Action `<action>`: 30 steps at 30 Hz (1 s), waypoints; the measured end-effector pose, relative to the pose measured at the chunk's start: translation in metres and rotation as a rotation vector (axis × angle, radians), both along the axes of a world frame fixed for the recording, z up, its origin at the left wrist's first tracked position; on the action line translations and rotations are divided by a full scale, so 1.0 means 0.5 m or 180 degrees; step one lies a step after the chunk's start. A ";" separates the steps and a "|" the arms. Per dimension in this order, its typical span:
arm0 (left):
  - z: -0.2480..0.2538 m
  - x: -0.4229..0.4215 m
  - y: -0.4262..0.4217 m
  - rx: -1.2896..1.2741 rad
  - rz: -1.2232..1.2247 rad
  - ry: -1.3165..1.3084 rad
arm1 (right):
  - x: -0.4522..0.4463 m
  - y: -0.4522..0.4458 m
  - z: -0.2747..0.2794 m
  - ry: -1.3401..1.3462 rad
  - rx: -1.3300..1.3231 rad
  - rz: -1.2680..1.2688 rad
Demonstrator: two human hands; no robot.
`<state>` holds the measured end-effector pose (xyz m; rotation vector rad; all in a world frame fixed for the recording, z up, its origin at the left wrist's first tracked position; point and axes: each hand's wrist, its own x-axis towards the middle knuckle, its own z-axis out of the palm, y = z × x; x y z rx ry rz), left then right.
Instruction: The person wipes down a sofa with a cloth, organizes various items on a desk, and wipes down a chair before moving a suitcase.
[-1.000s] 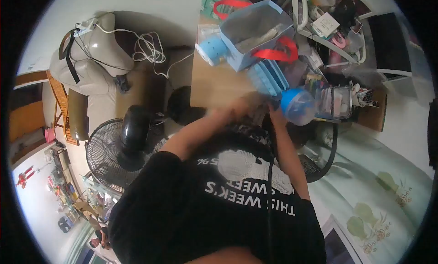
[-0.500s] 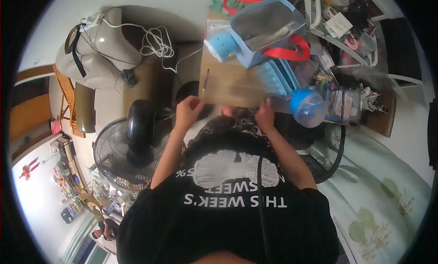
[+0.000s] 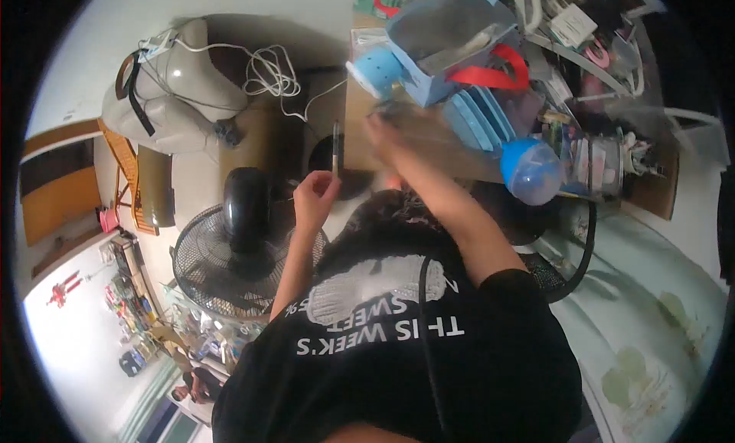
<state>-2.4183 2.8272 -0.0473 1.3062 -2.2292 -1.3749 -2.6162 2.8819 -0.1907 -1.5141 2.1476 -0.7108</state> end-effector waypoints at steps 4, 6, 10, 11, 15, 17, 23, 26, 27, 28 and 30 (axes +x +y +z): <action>0.014 -0.053 0.006 0.0266 -0.0008 0.0128 | 0.062 0.049 0.045 0.0294 0.0025 0.0298; -0.005 -0.070 0.007 0.0256 -0.0048 0.0089 | 0.043 0.079 0.011 0.0156 -0.0016 0.0279; -0.074 -0.087 0.003 -0.0435 -0.0610 -0.0426 | -0.015 0.231 -0.092 -0.0741 0.0049 -0.0599; -0.096 -0.095 0.001 -0.0545 -0.0749 -0.0567 | -0.025 0.287 -0.087 -0.0140 -0.0049 -0.0750; -0.152 -0.164 0.004 -0.0896 -0.0898 -0.0662 | -0.063 0.446 0.053 -0.0519 0.1141 -0.1909; -0.197 -0.195 -0.010 -0.0954 -0.1060 -0.0713 | -0.059 0.520 0.029 -0.0748 0.1152 -0.2867; -0.102 -0.292 0.062 -0.1296 -0.1633 -0.0723 | -0.042 0.617 0.048 0.0030 -0.0054 -0.3266; 0.016 -0.356 0.142 -0.1492 -0.2261 0.0350 | -0.056 0.573 0.144 -0.0826 -0.0409 -0.3273; 0.064 -0.391 0.165 -0.1534 -0.2499 0.0498 | -0.066 0.562 0.139 -0.0850 -0.0430 -0.3278; 0.096 -0.424 0.179 -0.1571 -0.2727 0.0646 | -0.077 0.553 0.130 -0.0832 -0.0443 -0.2957; 0.108 -0.480 0.183 -0.2035 -0.3041 0.0252 | -0.101 0.534 0.110 -0.0823 -0.0471 -0.2605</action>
